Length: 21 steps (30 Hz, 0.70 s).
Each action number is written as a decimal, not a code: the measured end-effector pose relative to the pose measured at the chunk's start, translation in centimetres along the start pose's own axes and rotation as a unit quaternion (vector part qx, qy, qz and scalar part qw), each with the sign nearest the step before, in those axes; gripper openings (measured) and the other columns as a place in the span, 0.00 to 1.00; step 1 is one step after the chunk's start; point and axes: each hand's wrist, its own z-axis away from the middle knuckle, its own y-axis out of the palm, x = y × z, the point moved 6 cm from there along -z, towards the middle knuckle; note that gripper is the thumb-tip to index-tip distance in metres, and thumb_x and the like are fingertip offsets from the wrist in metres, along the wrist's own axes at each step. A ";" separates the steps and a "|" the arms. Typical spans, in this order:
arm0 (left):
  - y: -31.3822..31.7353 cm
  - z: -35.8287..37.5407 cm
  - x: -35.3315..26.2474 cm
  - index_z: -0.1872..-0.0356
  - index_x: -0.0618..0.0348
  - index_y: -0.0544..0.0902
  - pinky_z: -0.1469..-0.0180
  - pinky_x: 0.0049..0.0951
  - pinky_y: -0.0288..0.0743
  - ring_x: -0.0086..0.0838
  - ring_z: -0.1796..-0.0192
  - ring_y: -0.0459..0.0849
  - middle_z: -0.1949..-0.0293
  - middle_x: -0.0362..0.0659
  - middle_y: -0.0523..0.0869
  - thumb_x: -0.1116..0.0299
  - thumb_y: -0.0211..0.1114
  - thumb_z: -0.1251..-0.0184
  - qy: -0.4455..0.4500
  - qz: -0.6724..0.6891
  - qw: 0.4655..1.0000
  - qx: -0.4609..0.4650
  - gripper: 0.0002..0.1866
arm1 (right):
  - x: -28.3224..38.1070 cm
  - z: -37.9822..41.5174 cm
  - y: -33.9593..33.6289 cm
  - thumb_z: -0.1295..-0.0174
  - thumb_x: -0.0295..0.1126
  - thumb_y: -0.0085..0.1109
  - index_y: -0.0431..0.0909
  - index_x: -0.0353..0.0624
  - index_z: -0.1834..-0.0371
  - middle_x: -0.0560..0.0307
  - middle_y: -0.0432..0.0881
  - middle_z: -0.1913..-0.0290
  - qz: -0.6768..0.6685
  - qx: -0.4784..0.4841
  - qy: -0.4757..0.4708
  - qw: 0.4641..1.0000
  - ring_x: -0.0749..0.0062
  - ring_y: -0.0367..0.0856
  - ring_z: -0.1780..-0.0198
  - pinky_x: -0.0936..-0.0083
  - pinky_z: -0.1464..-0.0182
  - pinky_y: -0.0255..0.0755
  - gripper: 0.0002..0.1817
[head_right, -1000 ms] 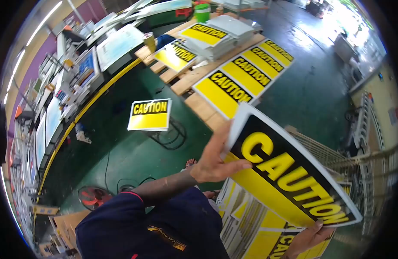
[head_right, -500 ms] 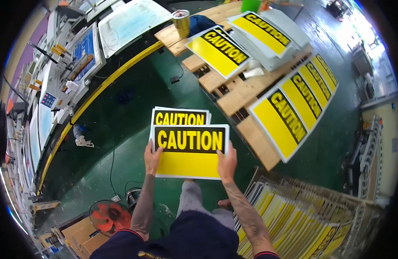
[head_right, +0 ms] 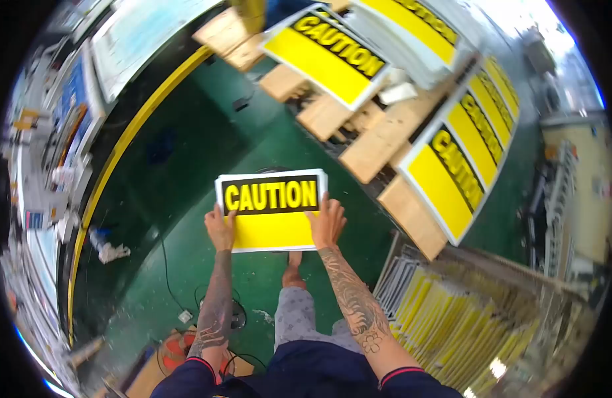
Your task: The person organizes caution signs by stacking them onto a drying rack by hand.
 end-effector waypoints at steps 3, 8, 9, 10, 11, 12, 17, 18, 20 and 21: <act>-2.6 -0.7 -3.9 0.60 0.62 0.85 0.59 0.50 0.77 0.49 0.60 0.84 0.63 0.55 0.86 0.57 0.73 0.29 -0.043 0.147 0.984 0.090 0.16 | -3.3 3.4 -3.2 0.39 0.36 0.74 0.79 0.40 0.40 0.41 0.78 0.52 -0.193 0.012 -0.016 0.981 0.43 0.78 0.48 0.48 0.47 0.74 0.25; -2.9 -1.6 -21.5 0.50 0.63 0.83 0.51 0.46 0.76 0.46 0.54 0.84 0.55 0.54 0.86 0.57 0.68 0.24 0.214 0.221 0.951 0.006 0.17 | -14.5 22.4 -24.6 0.27 0.35 0.63 0.87 0.38 0.45 0.45 0.88 0.52 -0.291 -0.043 0.011 0.956 0.59 0.86 0.46 0.63 0.41 0.79 0.15; -3.9 -0.7 -25.6 0.48 0.63 0.83 0.50 0.46 0.76 0.45 0.53 0.84 0.53 0.53 0.85 0.57 0.66 0.23 0.244 0.245 0.939 -0.001 0.17 | -17.8 27.9 -30.8 0.27 0.39 0.66 0.88 0.43 0.46 0.48 0.88 0.56 -0.262 -0.132 0.073 0.953 0.54 0.87 0.52 0.60 0.44 0.80 0.14; -4.9 0.4 -28.9 0.47 0.63 0.82 0.48 0.45 0.76 0.44 0.52 0.84 0.52 0.53 0.85 0.57 0.65 0.22 0.265 0.266 0.927 -0.005 0.18 | -22.4 33.6 -34.6 0.27 0.39 0.66 0.89 0.44 0.48 0.49 0.88 0.58 -0.206 -0.299 0.189 0.912 0.54 0.88 0.55 0.62 0.47 0.81 0.13; -6.1 1.6 -32.2 0.45 0.63 0.82 0.47 0.45 0.76 0.43 0.50 0.83 0.50 0.53 0.85 0.57 0.64 0.21 0.284 0.290 0.914 -0.007 0.18 | -31.1 40.7 -35.6 0.26 0.37 0.65 0.89 0.42 0.50 0.51 0.89 0.59 -0.104 -0.413 0.294 0.856 0.53 0.88 0.57 0.61 0.50 0.83 0.11; -6.7 3.2 -35.0 0.45 0.63 0.82 0.47 0.45 0.76 0.43 0.50 0.83 0.50 0.53 0.85 0.57 0.64 0.21 0.308 0.303 0.902 -0.004 0.18 | -32.5 47.2 -41.7 0.27 0.35 0.66 0.88 0.41 0.52 0.51 0.89 0.60 -0.074 -0.529 0.348 0.771 0.54 0.88 0.60 0.60 0.53 0.82 0.10; -9.2 12.6 -47.4 0.34 0.63 0.79 0.38 0.41 0.75 0.39 0.43 0.83 0.40 0.51 0.84 0.58 0.58 0.15 0.377 0.437 0.808 0.117 0.21 | -39.1 65.4 -47.5 0.32 0.43 0.71 0.83 0.45 0.57 0.54 0.85 0.61 0.229 -0.415 0.439 0.763 0.53 0.82 0.55 0.55 0.48 0.75 0.14; -8.8 15.7 -50.4 0.32 0.63 0.79 0.36 0.40 0.74 0.38 0.42 0.83 0.39 0.51 0.84 0.58 0.57 0.14 0.390 0.454 0.780 0.183 0.22 | -39.3 65.9 -46.2 0.33 0.45 0.72 0.82 0.46 0.55 0.54 0.85 0.62 0.212 -0.395 0.440 0.778 0.52 0.82 0.55 0.55 0.47 0.74 0.16; -7.2 23.5 -57.3 0.28 0.63 0.78 0.34 0.39 0.74 0.37 0.39 0.83 0.35 0.50 0.84 0.58 0.54 0.12 0.406 0.474 0.710 0.326 0.23 | -38.6 65.2 -45.4 0.36 0.49 0.74 0.81 0.47 0.52 0.54 0.83 0.62 0.190 -0.358 0.425 0.809 0.52 0.80 0.54 0.55 0.46 0.72 0.20; -6.3 27.9 -61.5 0.33 0.65 0.80 0.36 0.35 0.75 0.32 0.41 0.82 0.41 0.46 0.85 0.60 0.55 0.13 0.449 0.461 0.667 0.375 0.21 | -38.7 65.4 -46.4 0.36 0.49 0.74 0.80 0.48 0.51 0.55 0.83 0.63 0.164 -0.342 0.432 0.819 0.52 0.80 0.54 0.55 0.46 0.72 0.21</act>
